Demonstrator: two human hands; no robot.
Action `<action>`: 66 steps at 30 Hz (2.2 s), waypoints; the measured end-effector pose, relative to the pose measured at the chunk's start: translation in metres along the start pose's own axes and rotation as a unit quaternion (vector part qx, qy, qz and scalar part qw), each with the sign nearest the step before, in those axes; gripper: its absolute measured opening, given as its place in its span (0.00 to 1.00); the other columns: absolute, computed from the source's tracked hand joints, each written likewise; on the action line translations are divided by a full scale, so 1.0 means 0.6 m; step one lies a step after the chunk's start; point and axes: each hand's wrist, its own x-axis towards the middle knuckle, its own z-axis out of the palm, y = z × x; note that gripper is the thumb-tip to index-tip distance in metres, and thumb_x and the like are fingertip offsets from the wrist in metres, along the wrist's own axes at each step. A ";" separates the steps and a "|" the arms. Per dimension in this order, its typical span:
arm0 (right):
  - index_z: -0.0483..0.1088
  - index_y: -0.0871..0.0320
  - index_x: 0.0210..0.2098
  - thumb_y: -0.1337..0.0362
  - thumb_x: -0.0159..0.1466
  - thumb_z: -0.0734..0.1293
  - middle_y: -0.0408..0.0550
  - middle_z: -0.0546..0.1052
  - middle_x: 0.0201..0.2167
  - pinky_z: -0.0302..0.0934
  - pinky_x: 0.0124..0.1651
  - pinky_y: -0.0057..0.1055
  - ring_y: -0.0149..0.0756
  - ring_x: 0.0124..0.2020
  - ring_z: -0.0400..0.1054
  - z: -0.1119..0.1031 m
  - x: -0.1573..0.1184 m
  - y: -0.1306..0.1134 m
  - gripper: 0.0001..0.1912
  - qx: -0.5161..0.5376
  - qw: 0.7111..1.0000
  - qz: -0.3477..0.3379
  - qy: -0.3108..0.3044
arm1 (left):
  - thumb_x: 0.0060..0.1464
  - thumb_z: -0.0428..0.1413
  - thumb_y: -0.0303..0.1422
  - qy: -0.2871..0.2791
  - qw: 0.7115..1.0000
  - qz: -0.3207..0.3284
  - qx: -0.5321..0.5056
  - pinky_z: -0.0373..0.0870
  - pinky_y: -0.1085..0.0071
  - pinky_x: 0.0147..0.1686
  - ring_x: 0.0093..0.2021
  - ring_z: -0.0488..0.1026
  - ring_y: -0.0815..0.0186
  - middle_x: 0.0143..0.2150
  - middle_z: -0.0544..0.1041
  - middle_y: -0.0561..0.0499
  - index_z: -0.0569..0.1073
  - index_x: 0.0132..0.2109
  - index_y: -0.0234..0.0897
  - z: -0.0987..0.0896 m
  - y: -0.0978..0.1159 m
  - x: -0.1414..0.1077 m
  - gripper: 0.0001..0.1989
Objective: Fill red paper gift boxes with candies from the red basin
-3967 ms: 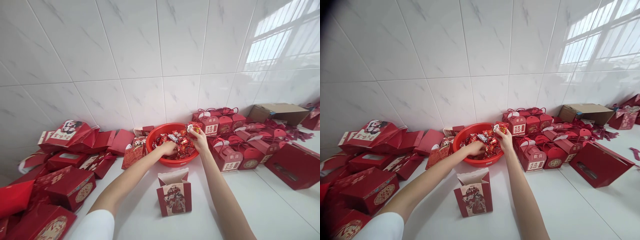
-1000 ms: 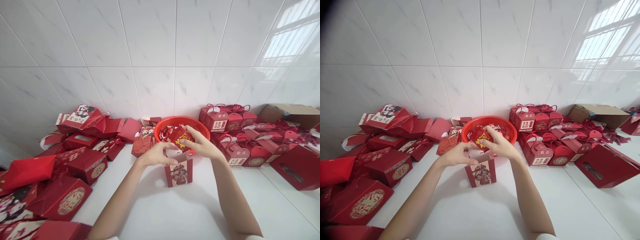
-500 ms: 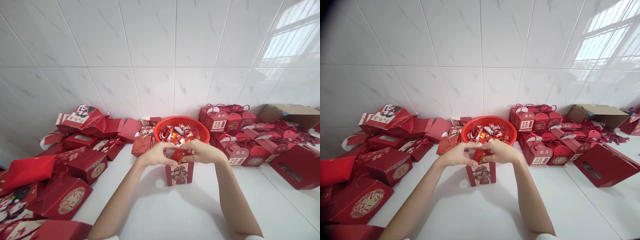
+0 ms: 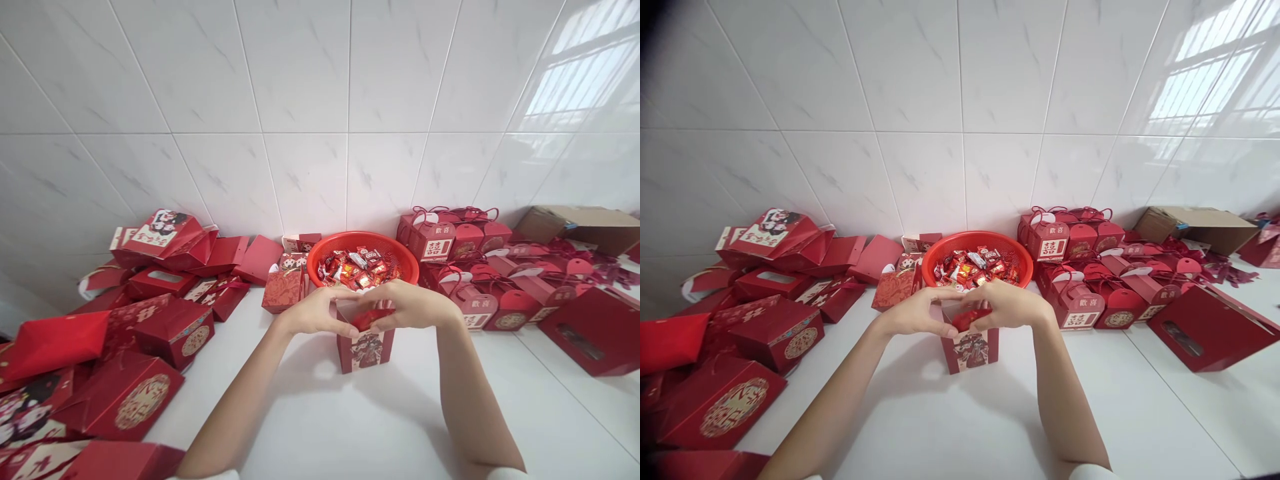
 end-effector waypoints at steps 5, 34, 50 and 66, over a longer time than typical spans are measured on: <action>0.78 0.56 0.43 0.59 0.65 0.67 0.48 0.81 0.40 0.65 0.41 0.31 0.38 0.38 0.74 -0.008 -0.010 -0.002 0.12 0.014 0.999 -0.024 0.044 | 0.45 0.69 0.37 -0.016 1.000 0.013 -0.022 0.66 0.57 0.60 0.62 0.69 0.51 0.63 0.72 0.45 0.74 0.60 0.44 -0.001 -0.003 -0.001 0.33; 0.67 0.53 0.58 0.53 0.64 0.68 0.50 0.77 0.46 0.69 0.44 0.38 0.40 0.41 0.72 -0.011 -0.011 0.012 0.25 0.039 0.982 0.002 0.187 | 0.49 0.65 0.39 0.305 0.942 0.084 -0.110 0.77 0.63 0.46 0.47 0.79 0.56 0.51 0.80 0.44 0.76 0.53 0.37 0.002 0.011 -0.004 0.24; 0.72 0.57 0.39 0.46 0.67 0.63 0.45 0.72 0.33 0.63 0.35 0.30 0.34 0.32 0.66 -0.016 -0.021 -0.002 0.20 0.125 0.961 -0.041 0.242 | 0.53 0.62 0.48 0.264 0.957 0.093 -0.084 0.79 0.64 0.44 0.44 0.80 0.57 0.46 0.82 0.47 0.78 0.48 0.40 0.012 0.024 -0.008 0.21; 0.75 0.56 0.36 0.49 0.63 0.68 0.48 0.79 0.31 0.66 0.33 0.29 0.36 0.31 0.72 0.050 -0.235 0.000 0.16 -0.012 0.882 0.128 0.453 | 0.58 0.61 0.33 0.079 0.967 0.237 0.053 0.71 0.63 0.57 0.57 0.74 0.58 0.56 0.78 0.46 0.81 0.47 0.43 0.061 0.038 -0.006 0.10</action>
